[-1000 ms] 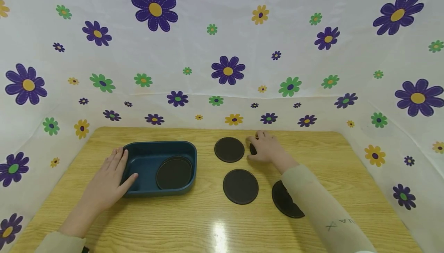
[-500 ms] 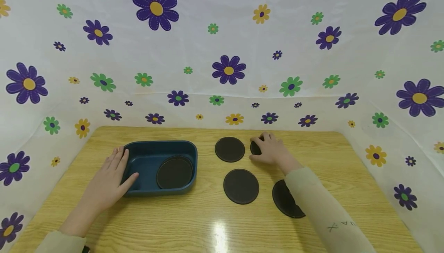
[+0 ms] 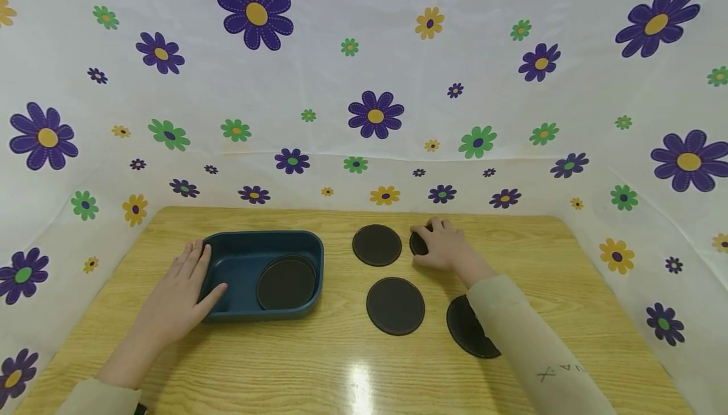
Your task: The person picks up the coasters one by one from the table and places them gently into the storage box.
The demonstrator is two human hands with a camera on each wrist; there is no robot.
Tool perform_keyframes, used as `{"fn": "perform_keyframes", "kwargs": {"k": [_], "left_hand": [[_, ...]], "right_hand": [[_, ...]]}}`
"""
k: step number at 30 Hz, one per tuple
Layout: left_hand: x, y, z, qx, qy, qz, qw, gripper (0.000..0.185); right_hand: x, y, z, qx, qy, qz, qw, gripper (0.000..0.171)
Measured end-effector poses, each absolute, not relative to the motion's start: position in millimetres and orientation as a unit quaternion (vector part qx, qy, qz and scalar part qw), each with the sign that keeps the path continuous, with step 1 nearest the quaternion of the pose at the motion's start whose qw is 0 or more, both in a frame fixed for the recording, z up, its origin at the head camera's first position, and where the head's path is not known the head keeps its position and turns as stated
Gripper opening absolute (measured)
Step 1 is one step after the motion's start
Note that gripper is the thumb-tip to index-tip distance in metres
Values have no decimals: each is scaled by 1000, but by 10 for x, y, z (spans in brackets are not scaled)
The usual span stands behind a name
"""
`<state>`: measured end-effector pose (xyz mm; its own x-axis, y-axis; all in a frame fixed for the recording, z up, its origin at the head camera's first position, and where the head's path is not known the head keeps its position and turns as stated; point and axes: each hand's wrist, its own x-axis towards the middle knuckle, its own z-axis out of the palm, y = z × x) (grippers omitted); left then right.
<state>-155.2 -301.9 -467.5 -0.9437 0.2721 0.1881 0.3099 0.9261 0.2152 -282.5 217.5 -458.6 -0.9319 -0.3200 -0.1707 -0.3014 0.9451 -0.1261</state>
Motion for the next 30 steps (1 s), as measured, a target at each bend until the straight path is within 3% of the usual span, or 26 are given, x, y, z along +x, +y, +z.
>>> {"fn": "perform_keyframes", "kwargs": {"k": [30], "left_hand": [[-1558,-3002,-4640,-140,-981,-119,60,90]], "right_hand": [[-2834,1934,-4339,-205,978,-16,40,78]]}}
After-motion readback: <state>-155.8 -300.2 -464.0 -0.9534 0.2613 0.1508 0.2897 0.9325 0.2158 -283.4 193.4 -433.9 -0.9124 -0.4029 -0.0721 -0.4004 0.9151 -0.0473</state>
